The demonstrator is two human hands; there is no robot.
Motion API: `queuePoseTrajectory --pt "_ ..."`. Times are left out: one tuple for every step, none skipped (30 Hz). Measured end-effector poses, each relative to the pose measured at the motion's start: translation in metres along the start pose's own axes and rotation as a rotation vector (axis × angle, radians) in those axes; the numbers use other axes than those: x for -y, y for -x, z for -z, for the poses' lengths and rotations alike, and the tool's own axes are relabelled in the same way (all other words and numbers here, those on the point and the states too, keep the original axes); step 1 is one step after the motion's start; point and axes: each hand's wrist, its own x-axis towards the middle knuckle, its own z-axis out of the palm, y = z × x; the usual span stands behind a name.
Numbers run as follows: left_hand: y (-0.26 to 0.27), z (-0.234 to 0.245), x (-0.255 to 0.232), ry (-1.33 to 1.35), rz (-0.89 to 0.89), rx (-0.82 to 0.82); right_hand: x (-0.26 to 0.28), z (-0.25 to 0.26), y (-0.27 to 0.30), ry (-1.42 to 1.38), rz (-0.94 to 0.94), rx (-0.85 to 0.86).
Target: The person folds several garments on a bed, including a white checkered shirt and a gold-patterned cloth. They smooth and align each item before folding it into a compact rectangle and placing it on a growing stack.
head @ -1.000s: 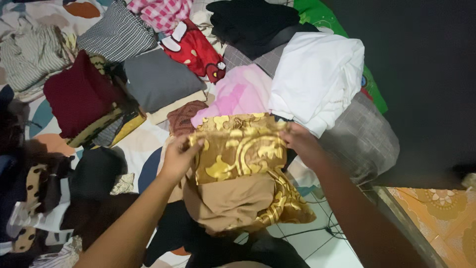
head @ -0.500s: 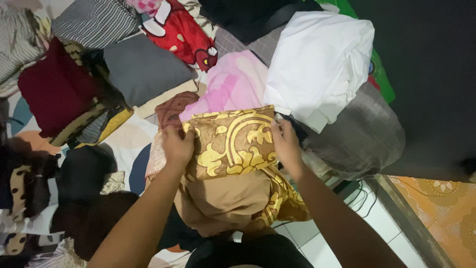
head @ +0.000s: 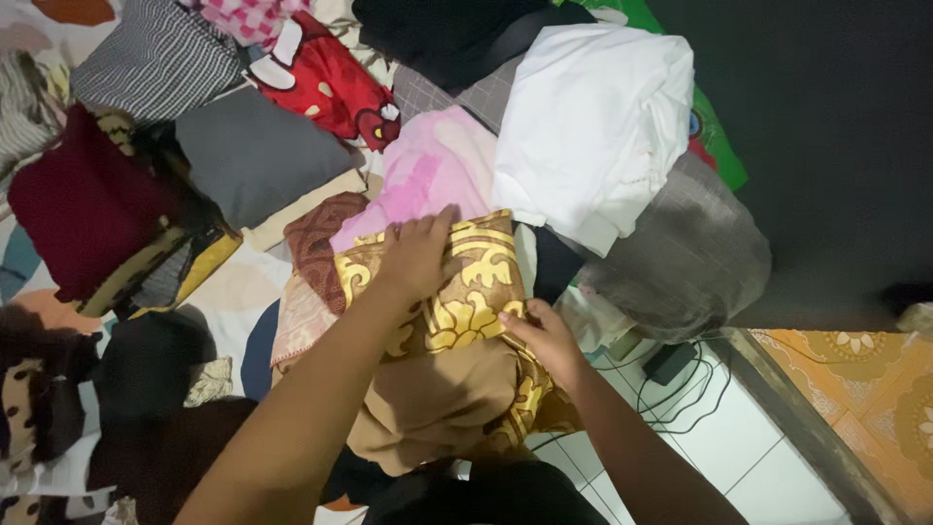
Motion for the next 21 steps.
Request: queuePoseTrajectory --pt "-0.006 0.005 -0.001 -0.044 0.042 0.082 0.002 -0.001 0.000 -0.069 0.031 0.035" --pt "-0.009 0.010 -0.001 -0.086 0.086 0.166 0.003 -0.001 0.002 -0.136 0.061 0.072" --pt "-0.011 0.013 0.000 -0.129 0.130 0.249 0.006 0.001 0.005 -0.124 0.042 0.053" --pt "-0.011 0.016 0.002 -0.121 0.130 0.216 0.010 0.001 0.006 -0.109 0.024 0.040" --pt "-0.009 0.018 0.006 -0.114 0.130 0.183 0.015 0.000 0.006 -0.095 0.007 0.027" --pt "-0.005 0.020 0.012 -0.107 0.134 0.151 0.020 0.000 0.008 -0.041 -0.014 -0.013" --pt "-0.001 0.020 0.018 -0.122 0.102 0.056 0.026 0.000 0.008 0.013 -0.035 -0.053" --pt "0.005 0.018 0.024 -0.137 0.073 -0.038 0.032 -0.001 0.006 0.069 -0.056 -0.090" --pt "0.011 0.014 0.032 -0.152 0.044 -0.132 0.038 -0.001 0.003 0.124 0.051 -0.141" --pt "0.021 0.009 0.039 -0.101 0.138 -0.264 0.044 -0.002 -0.002 0.177 0.160 -0.189" --pt "0.036 0.001 0.045 -0.051 0.233 -0.395 0.049 -0.003 -0.007 0.229 0.270 -0.236" --pt "0.049 -0.007 0.052 0.000 0.326 -0.527 0.052 -0.006 -0.013 0.279 0.362 -0.269" --pt "0.061 -0.013 0.059 0.134 0.526 -0.511 0.054 -0.008 -0.020 0.328 0.453 -0.302" --pt "0.073 -0.020 0.067 0.269 0.723 -0.484 0.053 -0.010 -0.025 0.377 0.542 -0.335" --pt "0.084 -0.028 0.073 0.410 0.784 -0.593 0.052 -0.012 -0.032 0.374 0.536 -0.333" --pt "0.094 -0.036 0.077 0.553 0.842 -0.704 0.051 -0.014 -0.039 0.374 0.531 -0.333" --pt "0.103 -0.044 0.080 0.716 0.867 -0.590 0.048 -0.016 -0.044 0.375 0.526 -0.333" --pt "0.107 -0.052 0.082 0.880 0.881 -0.474 0.045 -0.016 -0.049 0.325 0.493 -0.357" --pt "0.108 -0.058 0.084 1.042 0.886 -0.353 0.042 -0.017 -0.053 0.275 0.459 -0.382" --pt "0.108 -0.063 0.085 1.076 0.822 -0.385 0.037 -0.020 -0.055 0.222 0.421 -0.407" --pt "0.106 -0.068 0.086 1.109 0.756 -0.416 0.033 -0.021 -0.060 0.160 0.384 -0.395"
